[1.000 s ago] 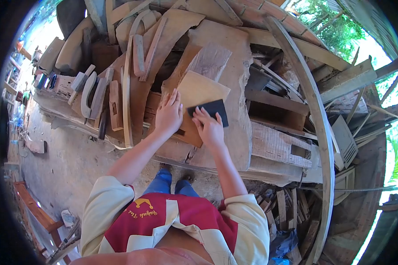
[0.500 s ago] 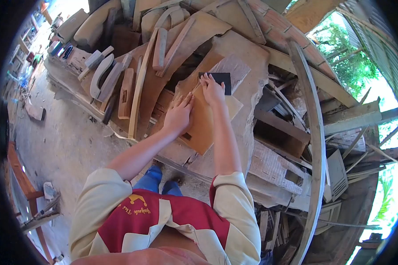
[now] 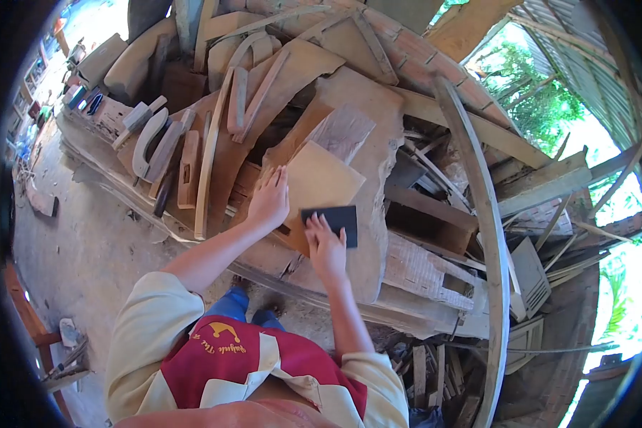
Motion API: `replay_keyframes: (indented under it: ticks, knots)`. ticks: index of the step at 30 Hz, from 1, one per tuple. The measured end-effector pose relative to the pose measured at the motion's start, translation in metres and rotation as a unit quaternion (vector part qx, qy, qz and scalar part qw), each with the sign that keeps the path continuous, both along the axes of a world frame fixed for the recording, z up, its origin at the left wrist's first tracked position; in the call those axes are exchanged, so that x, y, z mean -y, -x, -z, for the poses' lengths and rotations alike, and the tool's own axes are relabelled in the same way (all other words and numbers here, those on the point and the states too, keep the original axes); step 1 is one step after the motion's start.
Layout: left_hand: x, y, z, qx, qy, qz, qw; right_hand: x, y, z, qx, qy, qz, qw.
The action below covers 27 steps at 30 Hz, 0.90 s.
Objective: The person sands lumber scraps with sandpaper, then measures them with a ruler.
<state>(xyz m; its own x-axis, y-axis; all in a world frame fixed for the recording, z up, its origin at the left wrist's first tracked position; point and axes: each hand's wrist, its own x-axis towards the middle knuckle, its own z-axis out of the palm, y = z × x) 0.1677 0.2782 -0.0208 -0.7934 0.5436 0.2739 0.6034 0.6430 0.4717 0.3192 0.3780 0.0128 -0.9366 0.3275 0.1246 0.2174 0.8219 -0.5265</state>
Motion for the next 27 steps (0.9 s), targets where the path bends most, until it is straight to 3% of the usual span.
replay_keyframes:
  ticks: [8, 16, 19, 21, 27]
  knots:
    - [0.002, 0.000, -0.008, 0.016, 0.026, 0.009, 0.999, 0.008, -0.004, 0.003, 0.006, 0.016, 0.020, 1.000]
    - [0.008, -0.001, -0.018, 0.054, -0.097, 0.020, 0.994, -0.052, 0.144, 0.020, 0.004, -0.049, -0.017, 0.999]
    - [0.008, -0.001, -0.022, 0.080, -0.055, 0.041, 0.994, -0.074, 0.207, 0.016, 0.046, -0.031, 0.017, 0.998]
    - [0.008, -0.002, -0.023, 0.076, -0.041, 0.042, 0.995, -0.073, 0.226, -0.002, 0.192, 0.084, 0.082, 0.974]
    - [0.008, 0.001, -0.024, 0.091, -0.041, 0.039, 0.994, -0.058, 0.212, 0.003, 0.084, -0.012, 0.057, 0.995]
